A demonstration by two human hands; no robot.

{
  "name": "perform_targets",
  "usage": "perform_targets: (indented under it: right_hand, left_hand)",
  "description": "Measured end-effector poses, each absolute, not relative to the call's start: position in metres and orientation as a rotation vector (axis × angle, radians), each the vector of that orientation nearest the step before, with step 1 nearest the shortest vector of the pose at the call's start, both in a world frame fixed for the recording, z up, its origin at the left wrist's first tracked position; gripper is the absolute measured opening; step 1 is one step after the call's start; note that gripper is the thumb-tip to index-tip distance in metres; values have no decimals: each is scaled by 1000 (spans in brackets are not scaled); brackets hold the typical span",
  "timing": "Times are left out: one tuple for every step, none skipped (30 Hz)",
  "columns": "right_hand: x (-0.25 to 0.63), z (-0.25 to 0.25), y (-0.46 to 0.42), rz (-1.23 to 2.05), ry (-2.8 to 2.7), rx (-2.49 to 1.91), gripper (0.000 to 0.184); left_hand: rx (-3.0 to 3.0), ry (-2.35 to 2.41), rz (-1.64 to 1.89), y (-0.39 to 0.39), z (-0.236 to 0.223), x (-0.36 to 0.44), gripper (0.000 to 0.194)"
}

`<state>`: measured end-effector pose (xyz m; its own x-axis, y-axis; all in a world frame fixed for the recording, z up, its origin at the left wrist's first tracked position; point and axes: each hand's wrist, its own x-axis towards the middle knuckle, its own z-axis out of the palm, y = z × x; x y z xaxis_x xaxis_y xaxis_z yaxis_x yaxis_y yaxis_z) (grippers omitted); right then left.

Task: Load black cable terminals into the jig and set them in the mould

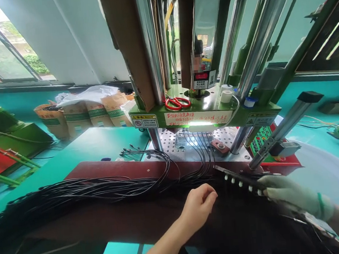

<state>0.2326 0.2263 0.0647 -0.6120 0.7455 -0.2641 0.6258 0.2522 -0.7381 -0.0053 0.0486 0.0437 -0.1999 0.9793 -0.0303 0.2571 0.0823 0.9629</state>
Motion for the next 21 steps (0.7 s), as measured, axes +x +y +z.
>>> perform_targets:
  right_hand:
    - [222, 69, 237, 1279, -2527, -1235, 27]
    - [210, 73, 245, 1230, -2689, -1154, 26]
    - [198, 77, 253, 1157, -2830, -1074, 25]
    - [185, 79, 259, 1078, -2934, -1007, 25]
    - [173, 81, 263, 1005, -3004, -950, 24]
    - [162, 81, 265, 946, -3040, -904, 24]
    - [153, 80, 266, 899, -3052, -870, 24]
    - [145, 78, 266, 850, -3050, -842, 24]
    - [138, 76, 266, 787, -3048, -812, 25]
    - [134, 73, 265, 724, -3046, -782, 25]
    - [131, 70, 264, 666, -3041, -756, 25]
    - [129, 66, 263, 617, -3037, -736, 26]
    - [128, 64, 263, 577, -3033, -723, 26]
    - [127, 62, 263, 546, -3028, -717, 27]
    - [126, 61, 264, 524, -3022, -713, 28]
    - [124, 61, 265, 509, -3013, -712, 29]
    - [121, 63, 266, 494, -2994, -715, 29]
    - [116, 65, 268, 477, -2965, -723, 30]
    - [109, 69, 270, 452, -2921, -741, 31]
    - [99, 72, 273, 416, -2868, -773, 31]
    - [87, 76, 276, 374, -2811, -815, 30]
  left_hand:
    - [1248, 1580, 1197, 47, 44, -7, 21]
    - [1243, 1580, 1218, 45, 45, -9, 22]
    - [1244, 1581, 1232, 43, 47, -12, 22]
    - [1248, 1584, 1242, 41, 49, -15, 22]
    - [1254, 1591, 1251, 40, 51, -19, 22]
    - [1258, 1603, 1261, 39, 53, -23, 22]
    - [1260, 1618, 1273, 38, 55, -27, 22]
    - [1261, 1634, 1286, 38, 56, -32, 22]
    - [1262, 1648, 1300, 40, 58, -36, 22]
    - [1262, 1664, 1320, 43, 59, -40, 22]
    - [1265, 1678, 1346, 47, 60, -45, 21]
    - [1270, 1689, 1378, 54, 61, -49, 20]
    - [1268, 1698, 1411, 63, 61, -52, 18]
    - [1245, 1709, 1446, 74, 61, -56, 15]
    - [1192, 1722, 1485, 87, 60, -59, 13]
    - [1093, 1727, 1530, 101, 59, -63, 18]
    - [962, 1719, 1571, 115, 57, -65, 28]
    - [819, 1695, 1603, 130, 54, -68, 36]
    - [695, 1650, 1616, 143, 51, -69, 39]
    - [616, 1588, 1599, 155, 47, -71, 38]
    - [580, 1516, 1564, 165, 44, -71, 34]
